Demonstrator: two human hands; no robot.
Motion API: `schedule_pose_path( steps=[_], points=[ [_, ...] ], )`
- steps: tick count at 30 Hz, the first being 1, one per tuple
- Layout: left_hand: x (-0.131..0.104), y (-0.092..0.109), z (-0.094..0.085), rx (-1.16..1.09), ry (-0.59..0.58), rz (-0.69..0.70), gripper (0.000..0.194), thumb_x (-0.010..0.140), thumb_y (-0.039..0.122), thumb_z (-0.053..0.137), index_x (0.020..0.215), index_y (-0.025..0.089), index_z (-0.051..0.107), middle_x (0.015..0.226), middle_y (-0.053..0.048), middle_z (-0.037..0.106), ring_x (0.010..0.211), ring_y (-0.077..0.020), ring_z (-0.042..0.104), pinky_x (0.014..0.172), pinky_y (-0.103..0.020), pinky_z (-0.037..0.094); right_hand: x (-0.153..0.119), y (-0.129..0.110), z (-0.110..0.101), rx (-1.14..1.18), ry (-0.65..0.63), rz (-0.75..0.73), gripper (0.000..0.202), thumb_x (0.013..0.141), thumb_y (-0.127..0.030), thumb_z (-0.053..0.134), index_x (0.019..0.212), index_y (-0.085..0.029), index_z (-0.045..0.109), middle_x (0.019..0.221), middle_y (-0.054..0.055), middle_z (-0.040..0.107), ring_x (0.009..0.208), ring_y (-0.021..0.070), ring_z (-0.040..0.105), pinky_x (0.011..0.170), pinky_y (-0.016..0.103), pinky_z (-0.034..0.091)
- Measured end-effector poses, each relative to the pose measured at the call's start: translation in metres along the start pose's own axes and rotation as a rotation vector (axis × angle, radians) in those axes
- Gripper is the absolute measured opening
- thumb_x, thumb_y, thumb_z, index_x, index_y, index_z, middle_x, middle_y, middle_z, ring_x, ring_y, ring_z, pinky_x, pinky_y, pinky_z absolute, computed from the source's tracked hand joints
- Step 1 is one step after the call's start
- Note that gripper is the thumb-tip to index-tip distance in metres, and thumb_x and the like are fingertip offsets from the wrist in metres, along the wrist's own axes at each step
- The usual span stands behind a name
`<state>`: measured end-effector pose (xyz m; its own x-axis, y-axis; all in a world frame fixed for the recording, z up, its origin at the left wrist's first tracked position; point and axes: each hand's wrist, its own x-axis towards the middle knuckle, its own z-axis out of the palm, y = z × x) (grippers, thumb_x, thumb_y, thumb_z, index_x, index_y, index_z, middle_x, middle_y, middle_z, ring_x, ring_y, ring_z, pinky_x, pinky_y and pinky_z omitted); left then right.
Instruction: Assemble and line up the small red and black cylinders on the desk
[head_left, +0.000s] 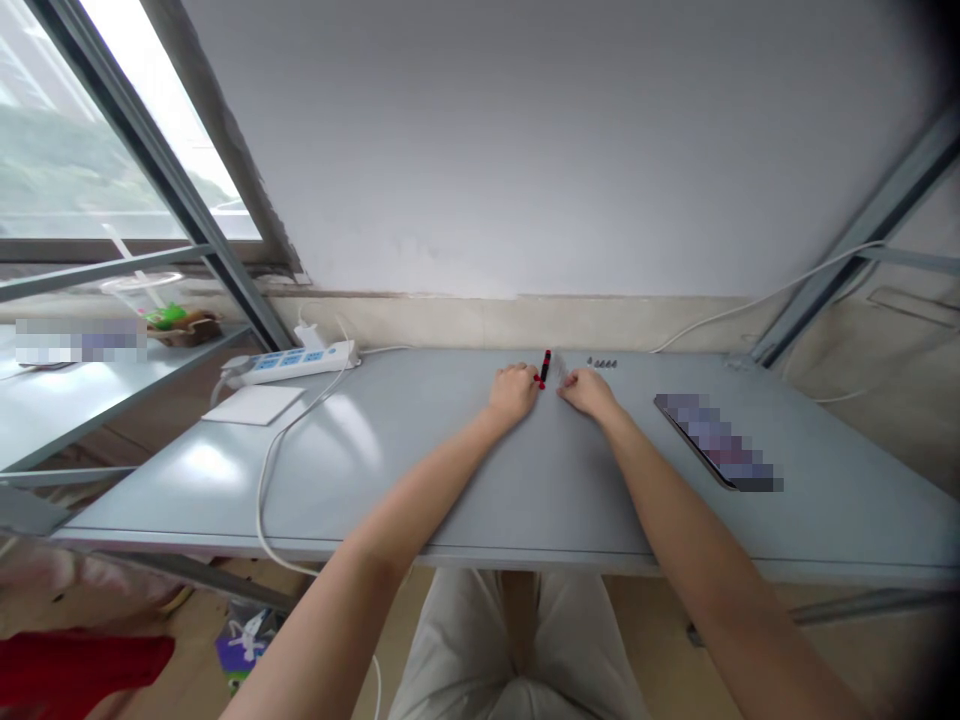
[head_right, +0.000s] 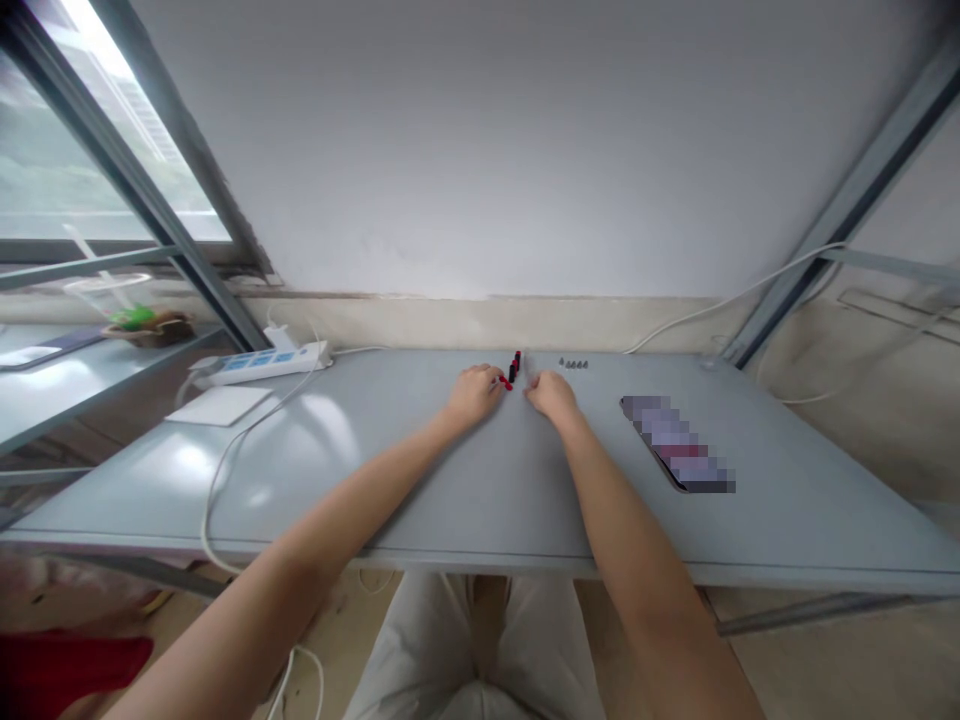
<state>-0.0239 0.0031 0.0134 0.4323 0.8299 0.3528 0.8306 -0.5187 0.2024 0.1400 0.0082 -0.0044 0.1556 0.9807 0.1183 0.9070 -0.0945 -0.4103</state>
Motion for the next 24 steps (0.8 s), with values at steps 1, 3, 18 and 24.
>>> schedule_pose_path(
  steps=[1,3,18,24],
  points=[
    [-0.001,-0.003,0.0,-0.024,0.007,-0.013,0.023,0.085,0.022,0.043,0.094,0.015,0.064,0.095,-0.011,0.063,0.091,-0.0215,0.057,0.082,-0.034,0.041,0.0,0.0,0.0,-0.001,0.005,0.001,0.017,0.072,-0.029,0.062,0.082,-0.017,0.065,0.082,0.007,0.067,0.075,0.0172,0.06,0.06,0.024,0.037],
    [-0.004,-0.009,0.003,-0.081,0.032,-0.041,0.021,0.083,0.022,0.047,0.091,0.015,0.065,0.095,-0.011,0.063,0.091,-0.0213,0.056,0.083,-0.033,0.041,0.0,-0.001,0.0,0.001,0.013,-0.001,0.017,0.072,-0.03,0.061,0.082,-0.017,0.065,0.082,0.007,0.067,0.075,0.0173,0.06,0.06,0.024,0.037],
    [-0.011,-0.042,0.018,-0.495,0.203,-0.295,0.013,0.074,0.026,0.063,0.08,0.017,0.069,0.085,-0.009,0.065,0.082,-0.019,0.058,0.077,-0.033,0.045,-0.008,-0.012,-0.004,-0.14,0.056,-0.033,0.017,0.075,-0.02,0.053,0.089,-0.018,0.062,0.092,0.01,0.065,0.085,0.0219,0.06,0.066,0.027,0.041],
    [-0.013,-0.033,0.013,-0.644,0.181,-0.33,0.013,0.073,0.027,0.063,0.079,0.017,0.069,0.083,-0.007,0.066,0.077,-0.0166,0.058,0.075,-0.03,0.045,-0.015,-0.021,-0.011,-0.186,0.02,-0.027,0.021,0.073,-0.016,0.053,0.093,-0.018,0.06,0.094,0.01,0.065,0.087,0.0225,0.06,0.066,0.027,0.041]
  ],
)
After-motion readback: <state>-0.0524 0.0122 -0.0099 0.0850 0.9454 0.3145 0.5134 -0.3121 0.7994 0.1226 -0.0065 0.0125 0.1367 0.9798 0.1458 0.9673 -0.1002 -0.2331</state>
